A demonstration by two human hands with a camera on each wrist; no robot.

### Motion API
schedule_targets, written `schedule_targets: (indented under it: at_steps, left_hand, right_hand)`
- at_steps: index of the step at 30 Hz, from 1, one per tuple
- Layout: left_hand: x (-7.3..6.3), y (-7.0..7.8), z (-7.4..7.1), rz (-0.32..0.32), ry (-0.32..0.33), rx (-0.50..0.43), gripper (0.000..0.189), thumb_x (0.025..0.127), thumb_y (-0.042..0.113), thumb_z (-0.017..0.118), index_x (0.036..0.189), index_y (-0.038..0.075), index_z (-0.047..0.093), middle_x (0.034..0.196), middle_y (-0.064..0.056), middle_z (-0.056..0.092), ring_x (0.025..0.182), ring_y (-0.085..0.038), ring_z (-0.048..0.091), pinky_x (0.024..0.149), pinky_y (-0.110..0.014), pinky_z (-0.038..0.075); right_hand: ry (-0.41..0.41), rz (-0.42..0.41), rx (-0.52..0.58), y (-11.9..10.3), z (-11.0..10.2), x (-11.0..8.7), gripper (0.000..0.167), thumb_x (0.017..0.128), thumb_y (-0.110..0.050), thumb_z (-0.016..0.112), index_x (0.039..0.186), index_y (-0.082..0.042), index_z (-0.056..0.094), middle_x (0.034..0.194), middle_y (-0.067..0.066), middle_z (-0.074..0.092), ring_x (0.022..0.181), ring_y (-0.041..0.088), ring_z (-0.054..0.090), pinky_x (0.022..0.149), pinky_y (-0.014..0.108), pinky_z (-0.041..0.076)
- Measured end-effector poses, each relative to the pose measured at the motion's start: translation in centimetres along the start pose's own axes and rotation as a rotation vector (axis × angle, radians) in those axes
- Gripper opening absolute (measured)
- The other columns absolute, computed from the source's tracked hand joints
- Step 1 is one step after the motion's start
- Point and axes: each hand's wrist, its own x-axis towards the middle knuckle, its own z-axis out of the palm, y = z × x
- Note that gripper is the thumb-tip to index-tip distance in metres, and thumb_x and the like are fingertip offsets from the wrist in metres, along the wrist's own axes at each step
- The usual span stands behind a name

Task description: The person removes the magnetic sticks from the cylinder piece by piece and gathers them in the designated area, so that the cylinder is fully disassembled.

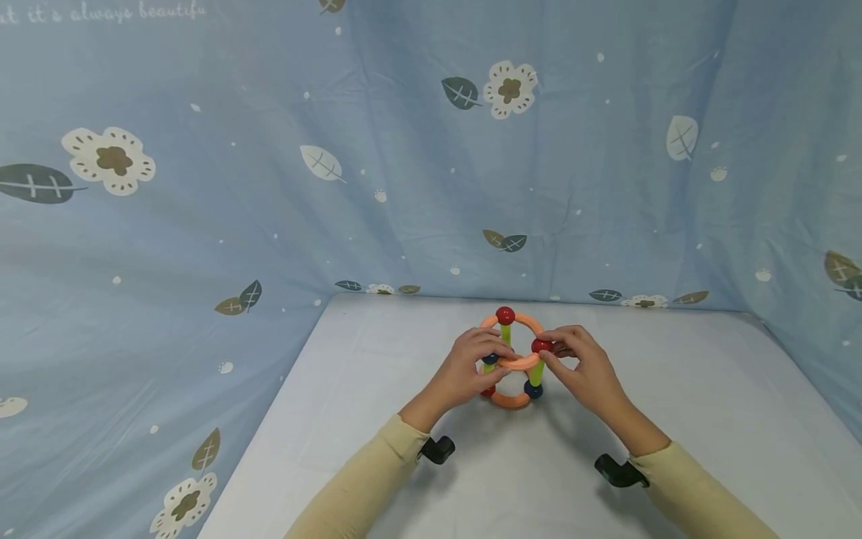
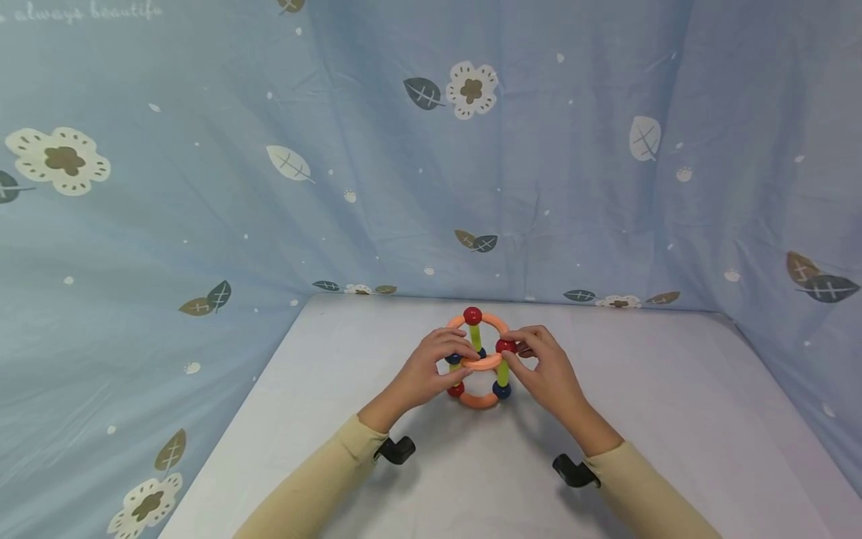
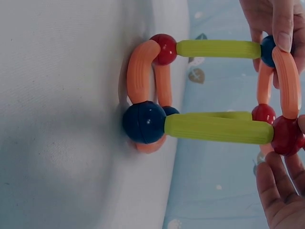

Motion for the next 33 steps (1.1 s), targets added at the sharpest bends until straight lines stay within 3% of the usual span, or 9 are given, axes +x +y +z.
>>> schedule_targets:
  at_steps: [6, 14, 23, 29, 33]
  left_hand:
    - [0.1, 0.1, -0.4, 0.014, -0.022, 0.009, 0.021, 0.090, 0.013, 0.080, 0.110, 0.018, 0.077, 0.113, 0.007, 0.070, 0.117, -0.012, 0.057, 0.117, -0.039, 0.033]
    - [0.3, -0.2, -0.6, 0.061, -0.023, 0.036, 0.022, 0.088, 0.014, 0.082, 0.110, 0.019, 0.078, 0.109, 0.008, 0.070, 0.110, -0.009, 0.058, 0.115, -0.040, 0.036]
    - [0.2, -0.2, -0.7, 0.062, -0.039, 0.024, 0.022, 0.087, 0.012, 0.082, 0.108, 0.017, 0.079, 0.110, 0.007, 0.070, 0.112, -0.008, 0.058, 0.117, -0.038, 0.033]
    - [0.3, -0.1, -1.0, 0.066, -0.053, 0.035, 0.021, 0.088, 0.015, 0.082, 0.109, 0.018, 0.079, 0.110, 0.007, 0.070, 0.112, -0.009, 0.058, 0.117, -0.039, 0.034]
    - [0.3, 0.0, -1.1, 0.062, -0.059, 0.042, 0.020, 0.089, 0.014, 0.081, 0.108, 0.017, 0.079, 0.111, 0.006, 0.070, 0.113, -0.010, 0.058, 0.117, -0.040, 0.033]
  right_hand:
    - [0.004, -0.006, -0.001, 0.0, 0.0, 0.0, 0.029, 0.094, -0.014, 0.075, 0.122, -0.010, 0.071, 0.112, 0.006, 0.060, 0.092, 0.018, 0.064, 0.082, 0.046, 0.059]
    - [0.004, -0.013, -0.009, 0.1, 0.0, 0.1, 0.029, 0.093, -0.014, 0.076, 0.121, -0.011, 0.071, 0.111, 0.005, 0.060, 0.091, 0.017, 0.064, 0.081, 0.023, 0.056]
    - [-0.002, -0.015, -0.004, -0.1, 0.0, 0.1, 0.028, 0.094, -0.014, 0.075, 0.121, -0.010, 0.071, 0.110, 0.006, 0.060, 0.092, 0.018, 0.065, 0.082, 0.041, 0.059]
    - [-0.004, -0.006, -0.013, -0.1, 0.0, 0.0, 0.028, 0.094, -0.016, 0.076, 0.121, -0.013, 0.071, 0.111, 0.005, 0.060, 0.092, 0.017, 0.064, 0.083, 0.030, 0.058]
    - [-0.002, -0.009, -0.004, -0.1, 0.1, 0.1, 0.028, 0.094, -0.015, 0.076, 0.121, -0.012, 0.071, 0.111, 0.005, 0.060, 0.092, 0.017, 0.064, 0.083, 0.030, 0.058]
